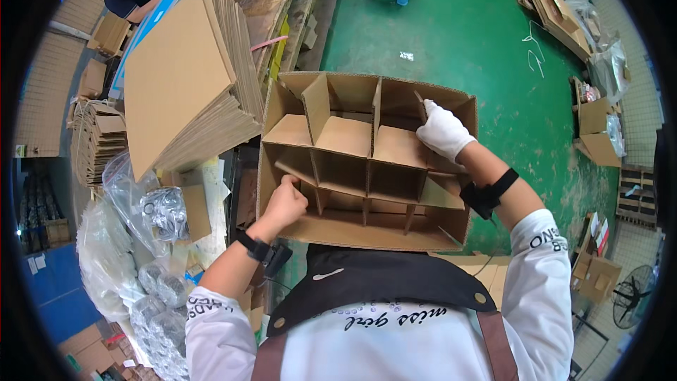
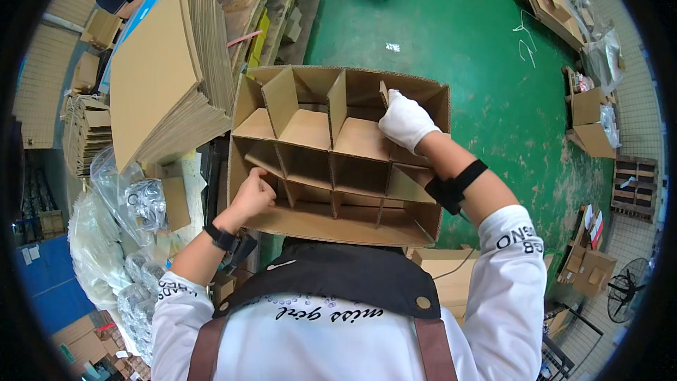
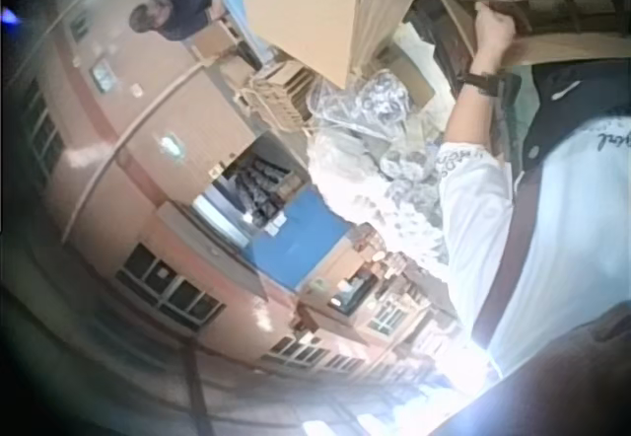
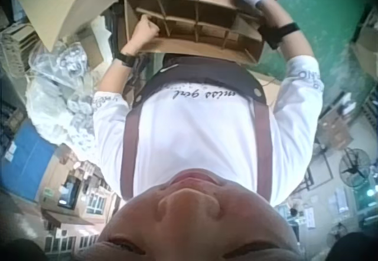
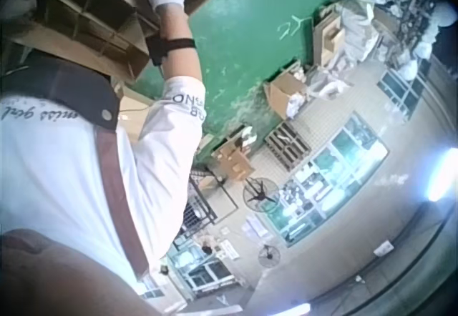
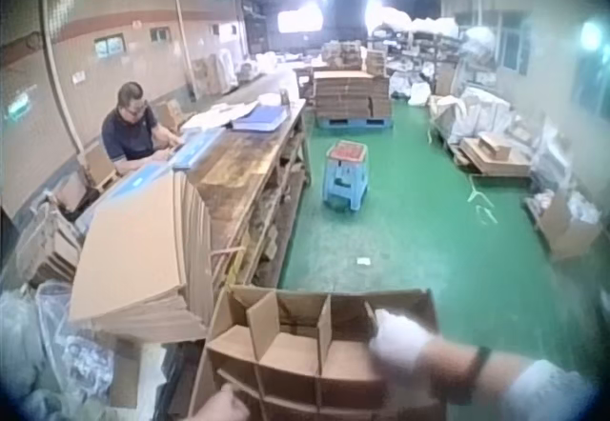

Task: Pack metal components wrapped in bubble wrap into cardboard boxes, insert dividers, and seal the boxes with tape.

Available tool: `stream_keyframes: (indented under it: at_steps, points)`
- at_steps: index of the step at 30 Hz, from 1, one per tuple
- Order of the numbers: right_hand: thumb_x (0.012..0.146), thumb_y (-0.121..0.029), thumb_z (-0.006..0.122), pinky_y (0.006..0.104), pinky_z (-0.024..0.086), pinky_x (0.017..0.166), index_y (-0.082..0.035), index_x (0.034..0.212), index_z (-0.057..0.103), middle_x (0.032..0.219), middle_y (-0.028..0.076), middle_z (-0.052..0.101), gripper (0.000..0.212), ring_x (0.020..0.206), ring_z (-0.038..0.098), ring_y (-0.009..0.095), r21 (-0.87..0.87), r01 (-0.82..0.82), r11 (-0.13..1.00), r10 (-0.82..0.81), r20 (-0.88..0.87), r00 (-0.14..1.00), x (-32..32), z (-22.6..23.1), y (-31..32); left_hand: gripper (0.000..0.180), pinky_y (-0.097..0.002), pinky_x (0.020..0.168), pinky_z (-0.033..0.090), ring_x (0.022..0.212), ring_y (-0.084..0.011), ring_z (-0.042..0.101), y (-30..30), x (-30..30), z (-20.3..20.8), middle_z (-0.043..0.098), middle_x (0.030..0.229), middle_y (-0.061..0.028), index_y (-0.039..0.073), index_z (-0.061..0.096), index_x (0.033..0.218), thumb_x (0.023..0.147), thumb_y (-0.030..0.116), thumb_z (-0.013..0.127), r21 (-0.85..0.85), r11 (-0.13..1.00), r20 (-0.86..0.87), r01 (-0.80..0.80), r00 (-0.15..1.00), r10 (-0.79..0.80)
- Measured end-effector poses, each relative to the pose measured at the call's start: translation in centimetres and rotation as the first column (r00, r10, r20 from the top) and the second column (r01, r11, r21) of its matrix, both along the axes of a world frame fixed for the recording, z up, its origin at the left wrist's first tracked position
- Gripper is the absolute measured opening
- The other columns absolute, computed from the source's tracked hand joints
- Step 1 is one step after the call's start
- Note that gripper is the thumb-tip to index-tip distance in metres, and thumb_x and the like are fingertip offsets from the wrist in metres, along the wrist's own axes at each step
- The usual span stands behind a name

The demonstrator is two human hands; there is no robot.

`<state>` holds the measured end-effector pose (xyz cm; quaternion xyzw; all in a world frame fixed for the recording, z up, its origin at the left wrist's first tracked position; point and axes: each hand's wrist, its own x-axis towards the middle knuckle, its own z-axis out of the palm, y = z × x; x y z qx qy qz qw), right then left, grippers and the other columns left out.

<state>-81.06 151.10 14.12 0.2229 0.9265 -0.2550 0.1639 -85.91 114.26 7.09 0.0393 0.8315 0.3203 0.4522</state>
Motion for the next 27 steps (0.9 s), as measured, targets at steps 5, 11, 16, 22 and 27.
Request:
stream_keyframes:
  at_steps: [5,11,16,22,27]
  points:
    - [0.076,-0.015,0.054,0.0407,0.043,0.101,0.009,0.138,0.038,0.126,0.031,0.055,0.069,0.116,0.055,0.042,-0.069,0.168,0.983,-0.167,0.015,0.986,0.5,0.8,0.8,0.057,-0.0443,0.080,0.043,0.094,-0.0317,0.051,4.2,2.4,3.5,0.045,0.105,-0.0165,-0.002,0.044,0.106,0.061,0.014,0.077,-0.001,0.985,-0.753,0.172,0.648,-0.114]
    - [0.077,-0.016,0.055,0.0423,0.045,0.099,0.007,0.138,0.039,0.122,0.031,0.057,0.067,0.113,0.057,0.041,0.019,0.149,0.989,-0.148,-0.029,0.989,1.6,1.1,-0.4,0.037,-0.0468,0.092,0.036,0.092,-0.0319,0.056,3.3,0.8,-2.1,0.058,0.089,-0.0168,-0.001,0.056,0.090,0.063,0.018,0.072,-0.427,0.822,-0.713,0.376,0.419,-0.562]
    - [0.077,-0.015,0.054,0.0431,0.046,0.096,0.006,0.134,0.043,0.118,0.030,0.060,0.062,0.109,0.059,0.042,-0.010,0.088,0.996,-0.087,0.094,0.992,-0.1,1.2,0.4,0.034,-0.0420,0.080,0.042,0.083,-0.0321,0.061,3.1,0.5,0.3,0.062,0.085,-0.0157,0.000,0.059,0.086,0.065,0.023,0.072,-0.399,0.741,-0.623,0.540,0.433,-0.651]
    - [0.078,-0.027,0.069,0.0425,0.044,0.100,0.005,0.138,0.039,0.130,0.028,0.053,0.074,0.116,0.054,0.041,0.075,0.144,0.987,-0.135,-0.109,0.985,-0.2,3.6,-1.1,0.037,-0.0425,0.082,0.046,0.091,-0.0319,0.065,4.2,-1.1,-4.1,0.067,0.094,-0.0156,0.002,0.061,0.093,0.068,0.025,0.075,-0.429,0.721,-0.391,0.544,0.607,-0.692]
    - [0.073,-0.036,0.076,0.0524,0.041,0.099,-0.010,0.127,0.053,0.131,0.016,0.055,0.064,0.121,0.053,0.033,0.491,-0.301,0.818,0.417,-0.145,0.897,4.3,4.6,-5.7,0.035,-0.0437,0.083,0.046,0.091,-0.0315,0.065,3.1,-0.7,-4.0,0.067,0.095,-0.0160,0.002,0.061,0.094,0.072,0.026,0.073,-0.417,0.741,-0.384,0.527,0.636,-0.669]
